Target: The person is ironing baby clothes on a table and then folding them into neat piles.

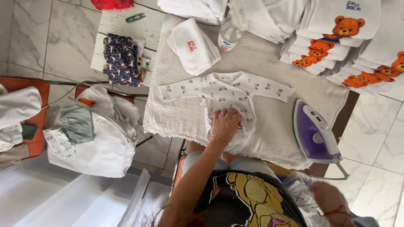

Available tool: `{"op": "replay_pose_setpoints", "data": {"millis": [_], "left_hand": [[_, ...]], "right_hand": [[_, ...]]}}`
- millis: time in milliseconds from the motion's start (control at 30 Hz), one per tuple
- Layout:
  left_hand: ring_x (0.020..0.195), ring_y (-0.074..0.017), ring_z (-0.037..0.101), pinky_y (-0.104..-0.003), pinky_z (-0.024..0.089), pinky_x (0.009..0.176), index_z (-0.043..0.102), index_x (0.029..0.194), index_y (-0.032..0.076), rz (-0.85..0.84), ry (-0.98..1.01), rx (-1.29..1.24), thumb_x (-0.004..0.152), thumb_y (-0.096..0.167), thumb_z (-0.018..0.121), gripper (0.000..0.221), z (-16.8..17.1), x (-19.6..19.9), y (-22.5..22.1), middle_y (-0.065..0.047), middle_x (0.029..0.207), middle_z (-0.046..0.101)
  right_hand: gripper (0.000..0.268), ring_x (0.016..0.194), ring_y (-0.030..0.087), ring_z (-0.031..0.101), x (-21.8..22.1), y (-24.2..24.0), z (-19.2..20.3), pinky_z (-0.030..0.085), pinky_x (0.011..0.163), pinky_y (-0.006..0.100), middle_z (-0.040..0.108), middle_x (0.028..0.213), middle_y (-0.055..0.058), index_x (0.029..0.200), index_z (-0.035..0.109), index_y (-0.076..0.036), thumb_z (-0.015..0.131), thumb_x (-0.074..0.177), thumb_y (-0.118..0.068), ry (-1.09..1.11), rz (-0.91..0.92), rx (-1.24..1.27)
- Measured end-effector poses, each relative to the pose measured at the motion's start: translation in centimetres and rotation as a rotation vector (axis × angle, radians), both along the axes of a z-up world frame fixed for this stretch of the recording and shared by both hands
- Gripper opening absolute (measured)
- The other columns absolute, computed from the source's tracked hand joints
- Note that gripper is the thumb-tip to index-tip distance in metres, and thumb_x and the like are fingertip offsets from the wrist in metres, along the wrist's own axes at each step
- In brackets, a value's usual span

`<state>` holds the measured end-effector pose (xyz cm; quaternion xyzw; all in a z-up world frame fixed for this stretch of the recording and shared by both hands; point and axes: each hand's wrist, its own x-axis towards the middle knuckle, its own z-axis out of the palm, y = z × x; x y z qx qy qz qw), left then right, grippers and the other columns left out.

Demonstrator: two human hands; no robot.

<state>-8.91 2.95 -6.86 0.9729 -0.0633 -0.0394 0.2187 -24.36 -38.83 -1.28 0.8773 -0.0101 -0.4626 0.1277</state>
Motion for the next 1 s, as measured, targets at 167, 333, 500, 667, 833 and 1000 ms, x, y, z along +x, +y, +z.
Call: {"op": "replay_pose_setpoints", "data": {"millis": [167, 333, 500, 667, 833, 1000], "left_hand": [[0.086, -0.0260, 0.061, -0.039, 0.043, 0.081, 0.047, 0.078, 0.014, 0.574, -0.069, -0.891, 0.078, 0.015, 0.059, 0.013, 9.3, -1.0, 4.6, -0.010, 0.083, 0.063], [0.086, -0.0227, 0.060, -0.031, 0.051, 0.072, 0.031, 0.097, 0.013, 1.288, -0.314, -1.414, 0.082, 0.003, 0.050, 0.027, 8.5, -5.9, 10.5, -0.017, 0.094, 0.062], [0.070, -0.0091, 0.047, -0.023, 0.044, 0.062, 0.048, 0.079, 0.013, 1.700, 0.130, -1.199, 0.061, 0.005, 0.066, 0.026, 9.2, -6.3, 12.1, 0.003, 0.075, 0.050], [0.066, -0.0081, 0.045, -0.024, 0.039, 0.060, 0.052, 0.075, 0.013, 1.532, 0.108, -0.870, 0.065, 0.036, 0.074, 0.033, 7.8, -5.5, 14.1, 0.001, 0.066, 0.050], [0.057, -0.0047, 0.040, -0.018, 0.033, 0.056, 0.046, 0.063, 0.015, 1.505, -0.014, -0.860, 0.066, 0.026, 0.071, 0.027, 8.0, -5.1, 15.3, 0.004, 0.056, 0.047], [0.090, -0.0149, 0.050, -0.031, 0.031, 0.080, 0.048, 0.086, 0.024, 1.092, -0.261, -0.098, 0.063, 0.004, 0.050, 0.030, 7.3, -4.4, 13.6, 0.010, 0.099, 0.053]], "right_hand": [[0.050, 0.101, 0.034, 0.058, 4.5, 7.8, 7.1, 0.044, 0.090, 0.041, 0.064, 0.101, 0.019, 0.102, 0.061, -0.006, 0.048, 0.077, -0.048, 0.202, -0.261, 0.156], [0.048, 0.092, 0.030, 0.060, 14.4, 19.2, 9.8, 0.047, 0.081, 0.038, 0.065, 0.087, 0.011, 0.079, 0.057, -0.014, 0.049, 0.073, -0.061, 0.008, -0.314, 0.299], [0.014, 0.079, 0.014, 0.060, 21.6, 29.4, 8.0, 0.048, 0.072, 0.027, 0.057, 0.080, -0.003, 0.091, 0.056, -0.021, 0.051, 0.085, -0.033, -0.423, -0.034, 0.686], [0.023, 0.082, 0.025, 0.058, 23.9, 36.6, 3.9, 0.048, 0.071, 0.034, 0.053, 0.085, 0.006, 0.105, 0.052, -0.017, 0.051, 0.082, -0.011, -0.335, 0.100, 1.050], [0.022, 0.090, 0.033, 0.053, 24.5, 39.8, 2.2, 0.050, 0.070, 0.041, 0.042, 0.089, 0.007, 0.099, 0.051, -0.015, 0.057, 0.078, -0.014, -0.306, 0.347, 0.909], [0.009, 0.089, 0.026, 0.053, 25.0, 39.4, 1.0, 0.051, 0.067, 0.033, 0.042, 0.083, 0.001, 0.074, 0.055, -0.016, 0.062, 0.077, -0.022, -0.457, 0.401, 1.000]]}}
